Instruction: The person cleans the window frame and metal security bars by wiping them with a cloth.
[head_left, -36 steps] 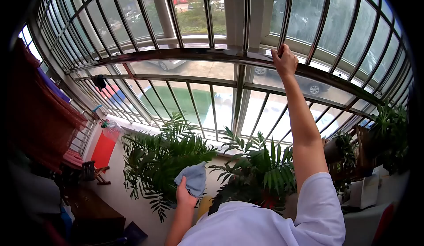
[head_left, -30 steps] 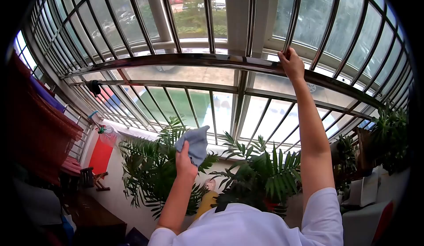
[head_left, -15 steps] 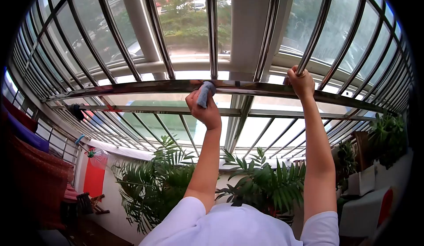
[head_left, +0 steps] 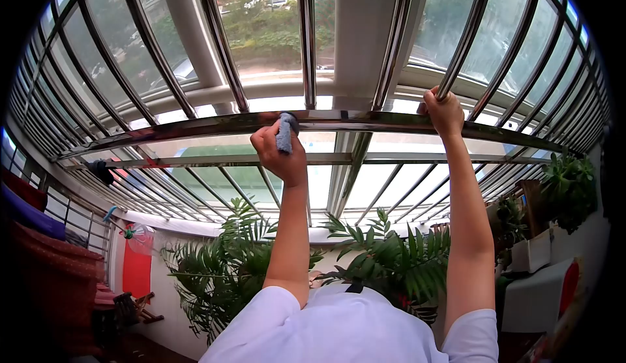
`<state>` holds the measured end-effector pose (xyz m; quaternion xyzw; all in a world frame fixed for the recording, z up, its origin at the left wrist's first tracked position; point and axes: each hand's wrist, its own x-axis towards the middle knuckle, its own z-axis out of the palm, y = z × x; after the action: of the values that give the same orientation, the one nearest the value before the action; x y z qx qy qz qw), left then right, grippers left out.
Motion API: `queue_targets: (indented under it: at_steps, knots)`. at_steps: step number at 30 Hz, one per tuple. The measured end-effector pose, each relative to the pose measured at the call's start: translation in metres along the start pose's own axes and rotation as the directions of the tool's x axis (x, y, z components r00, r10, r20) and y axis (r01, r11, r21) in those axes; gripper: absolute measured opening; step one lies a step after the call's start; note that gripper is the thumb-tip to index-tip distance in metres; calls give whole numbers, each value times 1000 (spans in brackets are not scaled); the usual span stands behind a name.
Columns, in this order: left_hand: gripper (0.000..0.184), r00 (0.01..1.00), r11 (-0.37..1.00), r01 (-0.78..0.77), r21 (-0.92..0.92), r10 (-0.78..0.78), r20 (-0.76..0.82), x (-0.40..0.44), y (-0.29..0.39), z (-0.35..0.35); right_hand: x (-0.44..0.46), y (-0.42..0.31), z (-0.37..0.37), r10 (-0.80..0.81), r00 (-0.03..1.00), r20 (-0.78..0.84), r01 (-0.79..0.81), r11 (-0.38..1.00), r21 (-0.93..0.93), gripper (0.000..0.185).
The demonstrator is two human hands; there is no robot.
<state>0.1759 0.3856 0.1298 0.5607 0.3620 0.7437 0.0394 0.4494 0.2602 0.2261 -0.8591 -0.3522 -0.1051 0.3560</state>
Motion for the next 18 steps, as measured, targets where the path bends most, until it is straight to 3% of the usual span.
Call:
queue_targets:
  at_steps: [2,5,8,11,13,15,17,18]
  knots:
    - [23,1000,1000,-8,1,8,5,-12,12,10,1,2,4,19,1000,-14,-20,1000,-24,28]
    - [33,945,982,-131,-135,164,281,-29,40,14,0,0,5,-3,995,-104,-5,997,-78,28]
    - [34,928,964,-36,-262,129,349,-33,33,10,-1,-1,2,-10,998,-55,8,999,-42,28]
    - [26,942,929,286,-234,-228,248,-58,11,-6,-1,2,5,-19,994,-104,15,999,-41,28]
    - [31,791,765,580,-279,-445,420,-79,-10,-18,-1,2,6,-22,992,-125,16,999,-44,28]
    - [34,585,460,806,-372,-524,619,-83,-8,-24,-2,1,5,-24,991,-135,16,998,-56,28]
    - [38,563,460,818,-346,-520,642,-64,12,-21,-2,-1,3,-8,996,-93,3,998,-55,28]
    - [30,554,405,829,-386,-497,668,-54,21,-18,-2,-1,4,-14,993,-120,6,997,-72,28]
